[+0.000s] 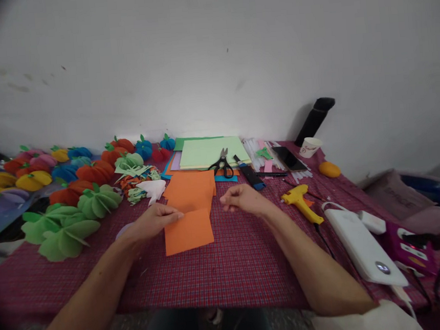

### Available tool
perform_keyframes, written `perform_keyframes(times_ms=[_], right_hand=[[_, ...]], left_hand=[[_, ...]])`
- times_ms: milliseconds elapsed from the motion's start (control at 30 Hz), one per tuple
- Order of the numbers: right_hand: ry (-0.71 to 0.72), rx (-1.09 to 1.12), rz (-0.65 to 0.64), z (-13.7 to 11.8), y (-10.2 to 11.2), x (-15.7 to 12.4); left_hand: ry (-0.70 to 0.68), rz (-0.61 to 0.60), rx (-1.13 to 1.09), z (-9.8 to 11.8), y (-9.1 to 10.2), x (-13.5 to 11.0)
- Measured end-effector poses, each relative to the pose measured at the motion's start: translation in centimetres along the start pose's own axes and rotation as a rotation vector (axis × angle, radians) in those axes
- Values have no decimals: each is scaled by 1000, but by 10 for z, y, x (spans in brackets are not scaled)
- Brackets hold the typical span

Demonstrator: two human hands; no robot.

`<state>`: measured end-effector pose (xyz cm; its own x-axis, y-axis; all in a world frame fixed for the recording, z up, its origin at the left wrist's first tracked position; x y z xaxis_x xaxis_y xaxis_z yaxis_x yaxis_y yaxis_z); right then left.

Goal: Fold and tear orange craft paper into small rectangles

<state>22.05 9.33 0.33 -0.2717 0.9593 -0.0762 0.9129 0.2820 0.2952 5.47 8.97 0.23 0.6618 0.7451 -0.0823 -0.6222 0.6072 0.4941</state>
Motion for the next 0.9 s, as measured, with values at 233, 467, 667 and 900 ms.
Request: perform_keyframes(times_ms=[233,467,667,900], right_hand=[[179,-165,-114,-25,-54,-8],[153,-265,-158,-12,-68,-6],[150,-242,-226,-9,-73,-4],[119,-179,-147,-14,-41,-8]], left_hand=[[-71,-75,21,6,-24,6],[-83,-91,47,3,-29,7],[-76,-74,49,4,-29,6],[-20,25,-83,1,-1,5]])
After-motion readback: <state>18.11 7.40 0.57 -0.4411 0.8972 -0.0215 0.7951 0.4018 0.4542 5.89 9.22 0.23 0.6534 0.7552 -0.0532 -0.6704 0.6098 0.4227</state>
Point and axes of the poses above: each hand's wrist, its own x-axis towards the middle knuckle, its own y-axis out of the back of the hand, z = x × y, the point moved 10 cm from there along x, towards the middle knuckle, and after that the axes turned 1 degree about y, right-handed, at the moved point
